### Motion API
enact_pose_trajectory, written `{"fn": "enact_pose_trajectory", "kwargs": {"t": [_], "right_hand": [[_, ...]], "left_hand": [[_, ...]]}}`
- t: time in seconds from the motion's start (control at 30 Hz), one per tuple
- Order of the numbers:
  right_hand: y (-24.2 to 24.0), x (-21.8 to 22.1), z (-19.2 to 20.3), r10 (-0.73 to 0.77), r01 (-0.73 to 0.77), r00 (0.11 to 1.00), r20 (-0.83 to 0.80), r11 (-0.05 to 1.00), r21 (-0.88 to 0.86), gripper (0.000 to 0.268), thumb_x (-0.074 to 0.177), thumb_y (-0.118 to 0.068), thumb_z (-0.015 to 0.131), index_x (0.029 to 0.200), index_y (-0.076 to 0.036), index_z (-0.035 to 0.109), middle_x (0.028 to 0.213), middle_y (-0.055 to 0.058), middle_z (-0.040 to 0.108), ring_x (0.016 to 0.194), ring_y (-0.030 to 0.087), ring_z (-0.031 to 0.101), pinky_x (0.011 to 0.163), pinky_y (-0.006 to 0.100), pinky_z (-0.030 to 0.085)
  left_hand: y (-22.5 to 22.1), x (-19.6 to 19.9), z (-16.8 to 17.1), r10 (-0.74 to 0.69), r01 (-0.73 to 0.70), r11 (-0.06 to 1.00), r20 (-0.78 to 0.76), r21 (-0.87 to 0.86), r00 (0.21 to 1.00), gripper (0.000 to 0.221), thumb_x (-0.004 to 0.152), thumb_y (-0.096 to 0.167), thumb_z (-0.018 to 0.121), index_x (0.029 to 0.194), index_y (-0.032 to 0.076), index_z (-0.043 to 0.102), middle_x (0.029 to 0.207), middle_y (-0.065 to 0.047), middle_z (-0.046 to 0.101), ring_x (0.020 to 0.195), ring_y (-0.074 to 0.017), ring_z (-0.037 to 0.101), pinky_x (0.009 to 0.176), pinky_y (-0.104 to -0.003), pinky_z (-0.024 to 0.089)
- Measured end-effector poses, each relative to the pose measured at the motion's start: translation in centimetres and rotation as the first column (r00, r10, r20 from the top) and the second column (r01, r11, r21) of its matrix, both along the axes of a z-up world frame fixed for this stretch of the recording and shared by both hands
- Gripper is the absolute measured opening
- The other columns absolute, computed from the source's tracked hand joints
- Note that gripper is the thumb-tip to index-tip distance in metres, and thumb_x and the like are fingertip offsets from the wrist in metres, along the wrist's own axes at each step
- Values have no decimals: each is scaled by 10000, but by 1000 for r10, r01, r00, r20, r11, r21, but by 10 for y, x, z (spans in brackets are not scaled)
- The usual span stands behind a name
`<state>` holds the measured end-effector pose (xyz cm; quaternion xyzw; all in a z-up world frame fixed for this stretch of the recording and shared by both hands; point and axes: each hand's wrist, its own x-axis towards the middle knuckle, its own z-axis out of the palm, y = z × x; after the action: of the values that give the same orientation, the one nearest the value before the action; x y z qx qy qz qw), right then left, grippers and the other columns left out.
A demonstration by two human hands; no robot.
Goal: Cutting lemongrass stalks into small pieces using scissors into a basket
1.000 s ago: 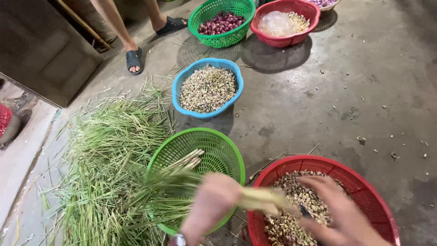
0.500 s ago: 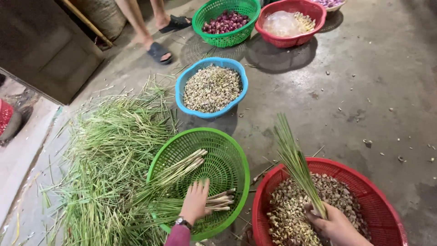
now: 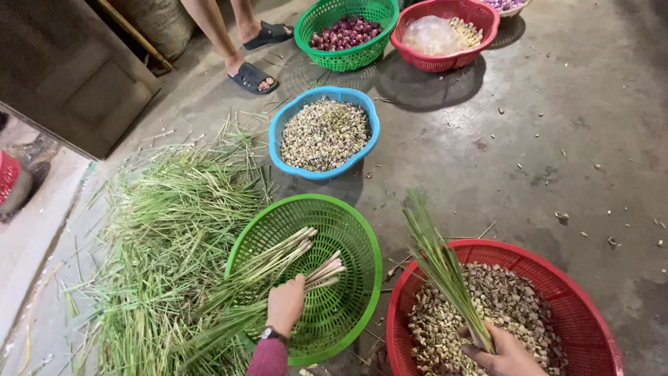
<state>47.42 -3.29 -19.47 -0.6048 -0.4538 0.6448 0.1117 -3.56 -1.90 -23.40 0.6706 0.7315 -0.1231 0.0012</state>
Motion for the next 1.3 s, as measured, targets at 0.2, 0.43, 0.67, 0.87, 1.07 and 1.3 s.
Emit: {"fn": "enact_pose_trajectory", "kwargs": {"t": [0.2, 0.43, 0.67, 0.87, 1.07, 1.3], "right_hand": [[3, -30, 48, 119, -123, 991, 57, 988, 90, 300, 849, -155, 784, 1147, -155, 759, 983, 28, 796, 886, 143, 760, 809, 290, 555], [46, -183, 133, 411, -345, 910, -54, 824, 449, 252, 852, -269, 846, 901, -105, 661, 791, -8, 700, 615, 107, 590, 575, 239, 522], [58, -295, 57, 325, -171, 946, -16, 538, 826, 708, 638, -124, 781, 1309, -31, 574, 1277, 169, 610, 1139, 357, 575, 981, 441, 447], [53, -305, 10, 385, -492, 865, 322, 525, 695, 660, 699, -305, 803, 1320, -193, 608, 1392, 57, 535, 1290, 311, 466, 1055, 569, 344], [45, -308, 7, 296, -468, 881, 368, 430, 772, 696, 637, -264, 829, 1291, -232, 593, 1225, 88, 501, 1055, 315, 520, 820, 510, 438], [38, -289, 21, 217, -130, 973, -80, 797, 590, 408, 915, -382, 572, 1180, -74, 604, 1166, 110, 616, 967, 232, 630, 827, 360, 513]], "left_hand": [[-2, 84, 88, -165, 147, 986, 550, 78, 819, 1089, 744, 699, 821, 1515, 74, 375, 1603, -173, 368, 1481, -340, 334, 1212, -531, 246], [-1, 173, 235, -222, 190, 947, 954, 260, -200, 1052, 718, 535, 806, 1529, 66, 326, 1447, -208, 567, 1357, -343, 564, 1160, -541, 468], [-8, 103, 162, -193, -410, 884, 974, 225, 119, 269, 873, 165, 747, 1093, 14, 782, 992, -79, 841, 818, -169, 777, 686, -282, 619], [-26, 73, 85, -148, -314, 941, 988, 127, -44, 486, 846, 318, 795, 1264, 131, 633, 1290, -91, 717, 1140, -247, 724, 997, -411, 639], [-40, 70, 67, -225, -291, 925, 969, 246, 104, 716, 856, 325, 794, 1457, 116, 468, 1549, -129, 446, 1435, -306, 435, 1221, -461, 356], [-46, 94, 126, -180, 16, 976, 759, 218, 625, 863, 650, 331, 963, 1389, 181, 542, 1649, -189, 151, 1511, -511, 69, 1171, -702, 150]]}}
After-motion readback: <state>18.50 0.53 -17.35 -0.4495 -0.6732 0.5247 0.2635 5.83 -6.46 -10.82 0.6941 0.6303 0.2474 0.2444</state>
